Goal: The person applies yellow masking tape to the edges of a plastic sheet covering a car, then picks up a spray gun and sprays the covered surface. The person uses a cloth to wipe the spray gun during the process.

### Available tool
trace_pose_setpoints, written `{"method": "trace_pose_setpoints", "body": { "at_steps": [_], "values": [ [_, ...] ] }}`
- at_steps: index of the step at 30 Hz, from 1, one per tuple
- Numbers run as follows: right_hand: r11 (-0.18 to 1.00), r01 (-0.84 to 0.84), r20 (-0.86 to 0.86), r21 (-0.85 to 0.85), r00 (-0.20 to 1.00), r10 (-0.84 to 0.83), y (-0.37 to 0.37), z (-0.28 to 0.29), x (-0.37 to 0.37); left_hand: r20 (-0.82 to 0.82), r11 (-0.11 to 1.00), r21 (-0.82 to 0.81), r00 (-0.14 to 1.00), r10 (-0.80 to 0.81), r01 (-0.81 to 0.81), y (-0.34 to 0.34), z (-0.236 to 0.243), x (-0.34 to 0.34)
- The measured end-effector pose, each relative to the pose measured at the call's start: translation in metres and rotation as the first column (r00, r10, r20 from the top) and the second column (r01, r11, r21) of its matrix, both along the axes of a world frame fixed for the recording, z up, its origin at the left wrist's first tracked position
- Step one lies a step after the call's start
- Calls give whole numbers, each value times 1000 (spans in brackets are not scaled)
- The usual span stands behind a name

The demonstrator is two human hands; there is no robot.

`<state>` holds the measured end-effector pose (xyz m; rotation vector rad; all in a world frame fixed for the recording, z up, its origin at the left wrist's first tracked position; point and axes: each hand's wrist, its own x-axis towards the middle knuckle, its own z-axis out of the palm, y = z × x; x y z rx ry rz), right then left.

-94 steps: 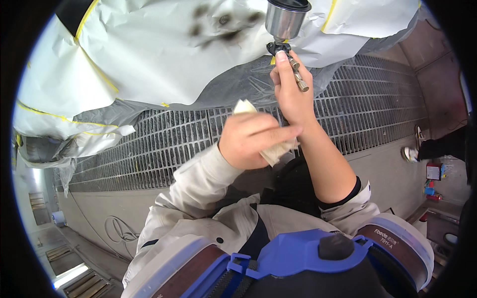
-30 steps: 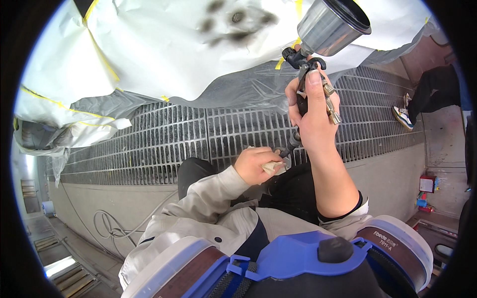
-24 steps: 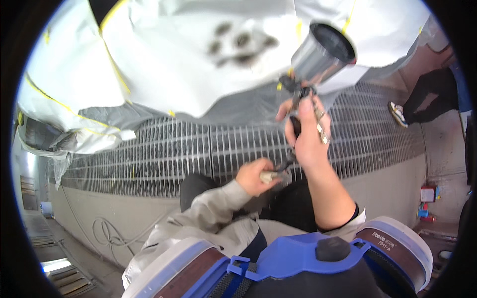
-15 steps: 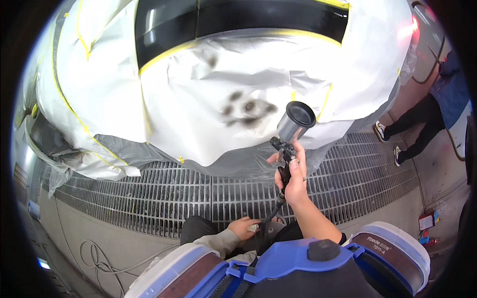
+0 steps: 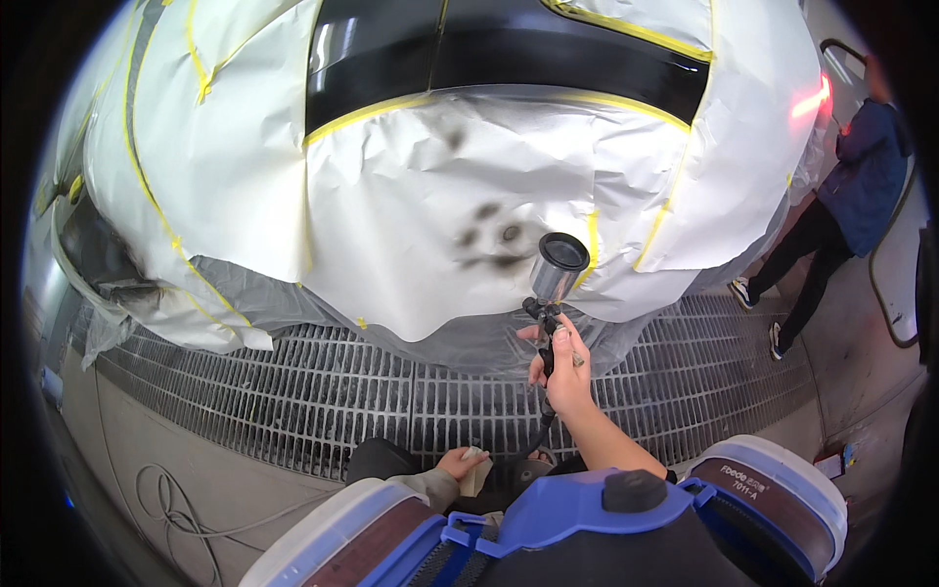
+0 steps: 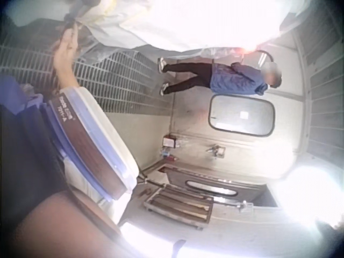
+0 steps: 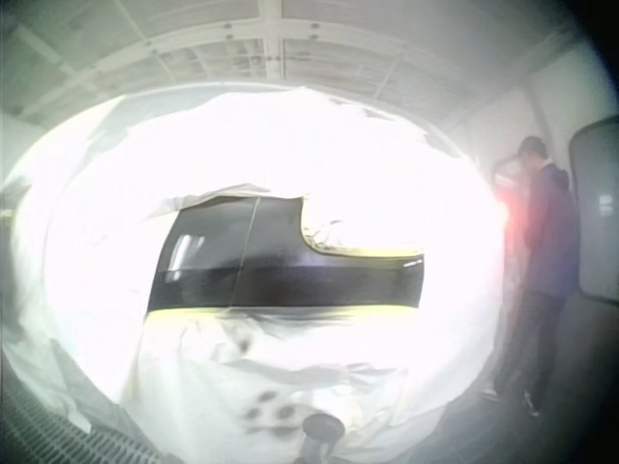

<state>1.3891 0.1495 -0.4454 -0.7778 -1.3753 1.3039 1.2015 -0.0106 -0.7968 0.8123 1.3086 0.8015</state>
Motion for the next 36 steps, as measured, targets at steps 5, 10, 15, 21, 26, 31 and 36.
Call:
{"method": "trace_pose_setpoints", "body": {
  "at_steps": [5, 10, 15, 21, 26, 31, 36],
  "values": [
    [999, -38, 29, -27, 999, 39, -3, -1, -14, 328, 943, -171, 886, 329, -287, 1, 7, -3],
    [997, -78, 52, -2, 996, 78, -5, -3, -28, 261, 909, -225, 877, 403, -351, -5, -20, -15],
    [991, -131, 80, 26, 988, 128, -6, -9, -38, 83, 952, 15, 949, 303, -305, -5, -24, -20],
    [988, -154, 91, 14, 984, 152, -8, -13, -43, 123, 898, -147, 893, 433, -415, -7, 14, -15],
    [987, -160, 20, -35, 987, 160, -8, -11, -40, 96, 945, -115, 943, 318, -307, -6, 10, -16],
    [991, -132, 77, 2, 988, 132, -10, -11, -42, -155, 1000, -29, 988, -2, -3, -6, -8, -21],
    [990, -138, 65, 26, 989, 136, -13, -10, -40, -140, 999, 23, 989, 45, -42, -5, -15, -20]
  ]
}}
